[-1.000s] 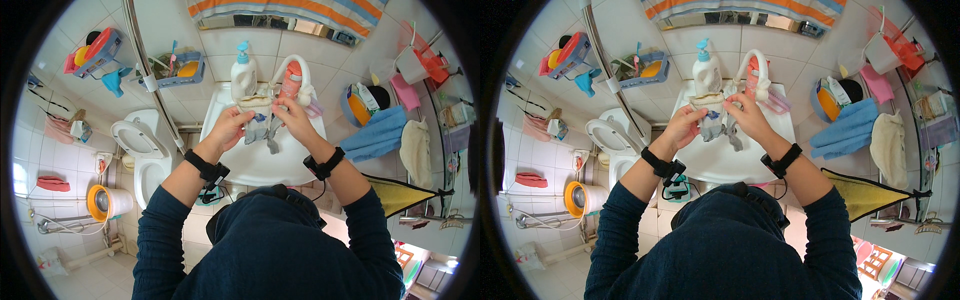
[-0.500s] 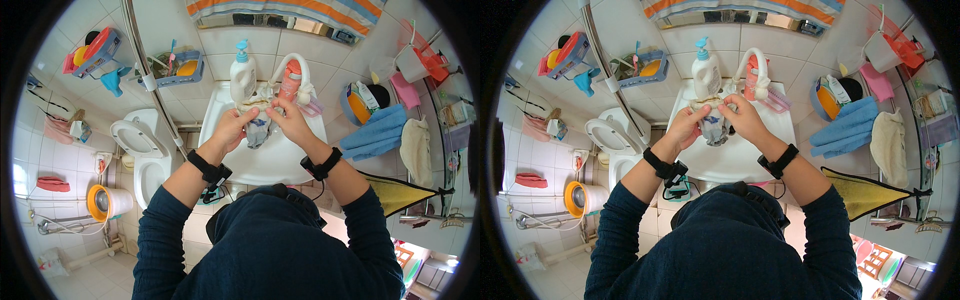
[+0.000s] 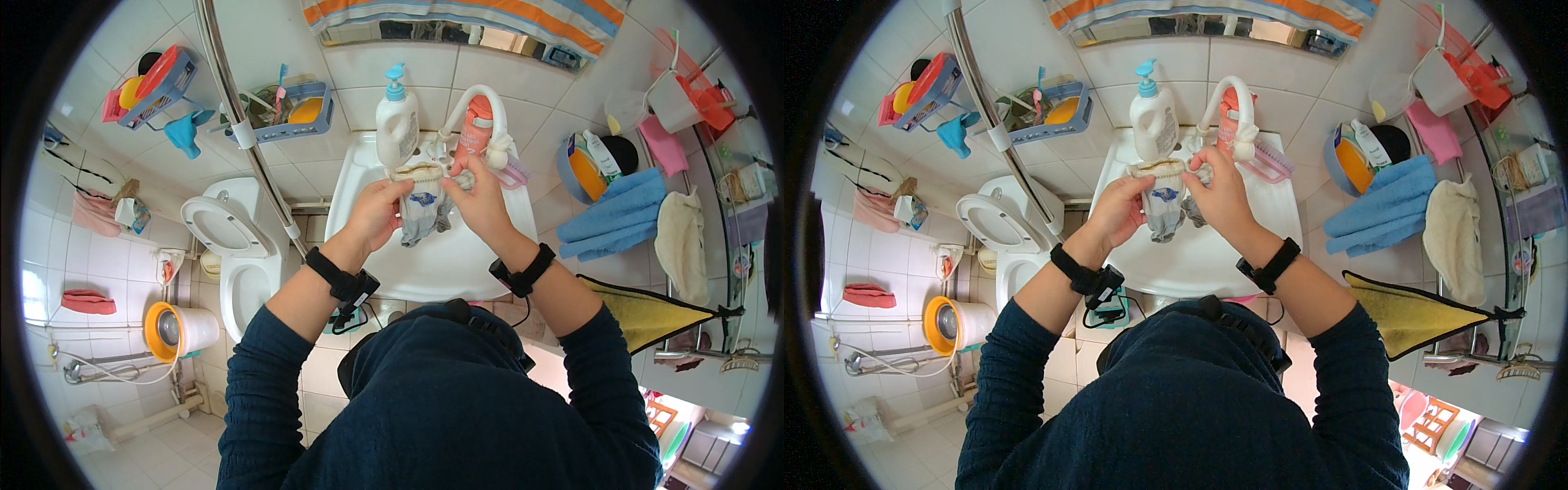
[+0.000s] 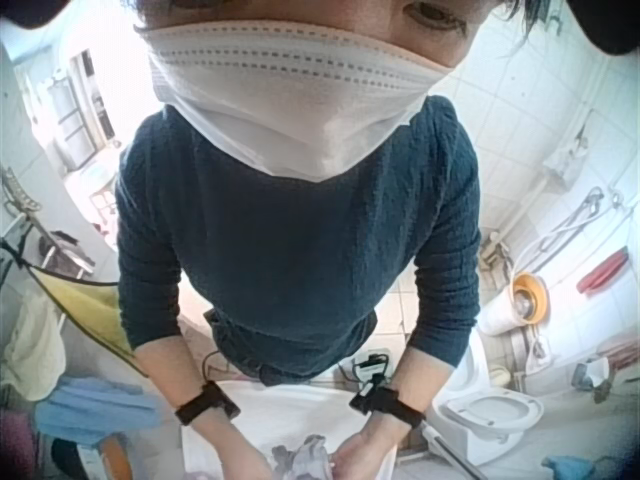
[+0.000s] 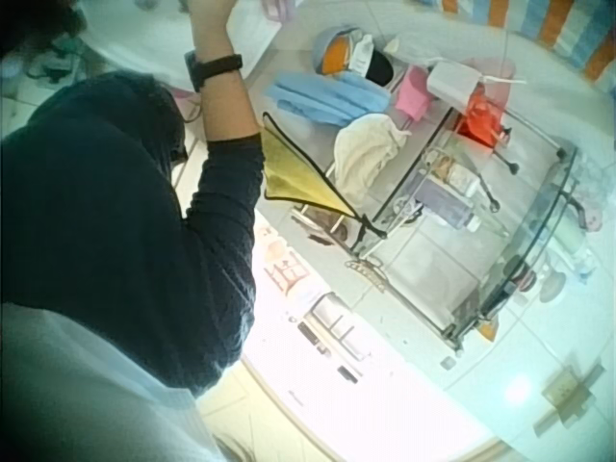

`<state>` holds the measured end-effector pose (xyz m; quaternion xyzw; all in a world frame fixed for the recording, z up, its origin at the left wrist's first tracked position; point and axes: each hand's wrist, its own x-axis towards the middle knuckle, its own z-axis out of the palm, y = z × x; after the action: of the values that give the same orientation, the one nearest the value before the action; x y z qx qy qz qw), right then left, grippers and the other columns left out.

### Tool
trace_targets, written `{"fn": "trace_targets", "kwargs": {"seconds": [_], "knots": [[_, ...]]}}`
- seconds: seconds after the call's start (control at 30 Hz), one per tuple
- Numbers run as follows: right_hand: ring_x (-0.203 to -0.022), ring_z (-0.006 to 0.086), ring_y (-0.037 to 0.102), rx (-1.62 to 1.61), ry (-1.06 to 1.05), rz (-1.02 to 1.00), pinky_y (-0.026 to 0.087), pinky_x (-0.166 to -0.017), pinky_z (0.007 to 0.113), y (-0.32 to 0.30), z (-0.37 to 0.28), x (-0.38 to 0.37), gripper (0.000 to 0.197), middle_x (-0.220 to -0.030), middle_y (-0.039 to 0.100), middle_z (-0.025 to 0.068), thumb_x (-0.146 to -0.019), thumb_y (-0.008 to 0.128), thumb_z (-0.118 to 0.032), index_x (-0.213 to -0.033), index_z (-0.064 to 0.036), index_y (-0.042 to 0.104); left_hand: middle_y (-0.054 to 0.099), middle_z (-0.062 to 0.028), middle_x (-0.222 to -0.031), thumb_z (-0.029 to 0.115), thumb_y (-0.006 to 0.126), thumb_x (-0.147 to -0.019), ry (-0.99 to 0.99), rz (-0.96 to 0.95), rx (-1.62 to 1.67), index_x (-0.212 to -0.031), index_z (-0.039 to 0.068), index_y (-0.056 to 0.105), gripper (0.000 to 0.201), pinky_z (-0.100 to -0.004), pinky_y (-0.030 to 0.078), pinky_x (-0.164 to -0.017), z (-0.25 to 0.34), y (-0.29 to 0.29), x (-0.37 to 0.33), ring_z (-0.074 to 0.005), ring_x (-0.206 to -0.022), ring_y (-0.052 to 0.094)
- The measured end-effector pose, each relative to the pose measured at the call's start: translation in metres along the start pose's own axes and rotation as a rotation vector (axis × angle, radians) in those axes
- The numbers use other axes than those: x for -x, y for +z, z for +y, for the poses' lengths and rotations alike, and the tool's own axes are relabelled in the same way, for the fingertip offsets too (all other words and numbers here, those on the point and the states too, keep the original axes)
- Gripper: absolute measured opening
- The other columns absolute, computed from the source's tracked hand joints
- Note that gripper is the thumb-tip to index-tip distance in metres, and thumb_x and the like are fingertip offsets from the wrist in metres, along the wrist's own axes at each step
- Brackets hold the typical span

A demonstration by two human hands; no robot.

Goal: The person washes a small piece of cloth by hand in a bathroom sink, repeatedly rubbing and rinsing it under running water. They then wash their hands with soap and rinse them under the tap.

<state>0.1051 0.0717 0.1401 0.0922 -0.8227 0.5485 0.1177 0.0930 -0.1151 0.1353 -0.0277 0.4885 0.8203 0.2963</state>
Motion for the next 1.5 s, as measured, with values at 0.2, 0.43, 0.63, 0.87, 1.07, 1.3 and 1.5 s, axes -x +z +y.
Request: {"fn": "trace_targets", "kwargs": {"seconds": [0.2, 0.43, 0.63, 0.87, 1.07, 1.3, 1.5], "knots": [[-0.076, 0.0192, 0.052, 0.122, -0.104, -0.064, 0.041, -0.064, 0.028, 0.002, -0.008, 0.005, 0.016, -0.082, 0.051, 0.0067, -0.074, 0.069, -0.008, -0.088, -0.0040, 0.063, 0.063, -0.0037, -0.097, 0.022, 0.058, -0.088, 0.001, 0.081, -0.120, -0.104, 0.005, 0.058, 0.024, -0.0319, 0.050, -0.074, -0.007, 0.005, -0.001, -0.0122, -0.086, 0.060], [-0.069, 0.0190, 0.052, 0.193, -0.168, -0.015, 0.041, -0.061, 0.029, 0.002, -0.006, 0.005, 0.016, -0.077, 0.052, 0.0062, -0.072, 0.071, -0.009, -0.086, -0.0044, 0.067, 0.063, -0.0029, -0.094, 0.023, 0.060, -0.088, 0.020, 0.060, -0.207, -0.101, 0.006, 0.060, 0.021, -0.0301, 0.049, -0.071, -0.005, 0.009, 0.001, -0.0111, -0.083, 0.060], [-0.069, 0.0190, 0.052, 0.181, -0.172, -0.014, 0.041, -0.059, 0.029, 0.001, -0.003, 0.006, 0.013, -0.076, 0.052, 0.0064, -0.073, 0.070, -0.007, -0.085, -0.0038, 0.066, 0.064, -0.0029, -0.092, 0.022, 0.060, -0.088, 0.015, 0.071, -0.285, -0.099, 0.006, 0.060, 0.020, -0.0298, 0.050, -0.071, -0.008, 0.006, -0.004, -0.0111, -0.081, 0.060], [-0.071, 0.0268, 0.055, 0.205, -0.189, 0.017, 0.045, -0.064, 0.034, 0.000, -0.004, 0.010, 0.010, -0.080, 0.052, 0.0115, -0.078, 0.063, -0.011, -0.083, -0.0030, 0.062, 0.063, -0.0041, -0.093, 0.021, 0.059, -0.088, 0.002, 0.117, -0.248, -0.101, 0.004, 0.058, 0.021, -0.0329, 0.049, -0.073, -0.007, 0.006, -0.003, -0.0132, -0.083, 0.060], [-0.070, 0.0308, 0.056, 0.102, 0.029, 0.011, 0.045, -0.063, 0.037, -0.003, 0.014, 0.014, 0.013, -0.084, 0.056, 0.0147, -0.082, 0.060, -0.014, -0.086, -0.0014, 0.060, 0.062, -0.0072, -0.097, 0.020, 0.057, -0.089, 0.019, 0.210, -0.120, -0.105, 0.001, 0.055, 0.024, -0.0378, 0.049, -0.077, -0.004, 0.002, -0.001, -0.0166, -0.088, 0.059], [-0.068, 0.0273, 0.058, 0.334, 0.087, -0.083, 0.045, -0.063, 0.035, -0.016, 0.046, 0.017, 0.020, -0.084, 0.061, 0.0173, -0.080, 0.063, -0.018, -0.092, -0.0020, 0.063, 0.062, -0.0080, -0.100, 0.020, 0.053, -0.090, 0.023, 0.229, -0.084, -0.105, 0.001, 0.055, 0.024, -0.0360, 0.049, -0.076, -0.003, -0.008, -0.001, -0.0179, -0.091, 0.060], [-0.056, 0.0185, 0.057, 0.323, 0.066, -0.082, 0.043, -0.054, 0.030, -0.017, 0.047, 0.021, 0.022, -0.070, 0.061, 0.0137, -0.080, 0.065, -0.021, -0.093, -0.0033, 0.066, 0.062, -0.0082, -0.104, 0.019, 0.049, -0.092, 0.024, 0.190, -0.018, -0.113, 0.002, 0.052, 0.027, -0.0360, 0.050, -0.079, -0.003, -0.010, 0.001, -0.0194, -0.093, 0.061]]}}
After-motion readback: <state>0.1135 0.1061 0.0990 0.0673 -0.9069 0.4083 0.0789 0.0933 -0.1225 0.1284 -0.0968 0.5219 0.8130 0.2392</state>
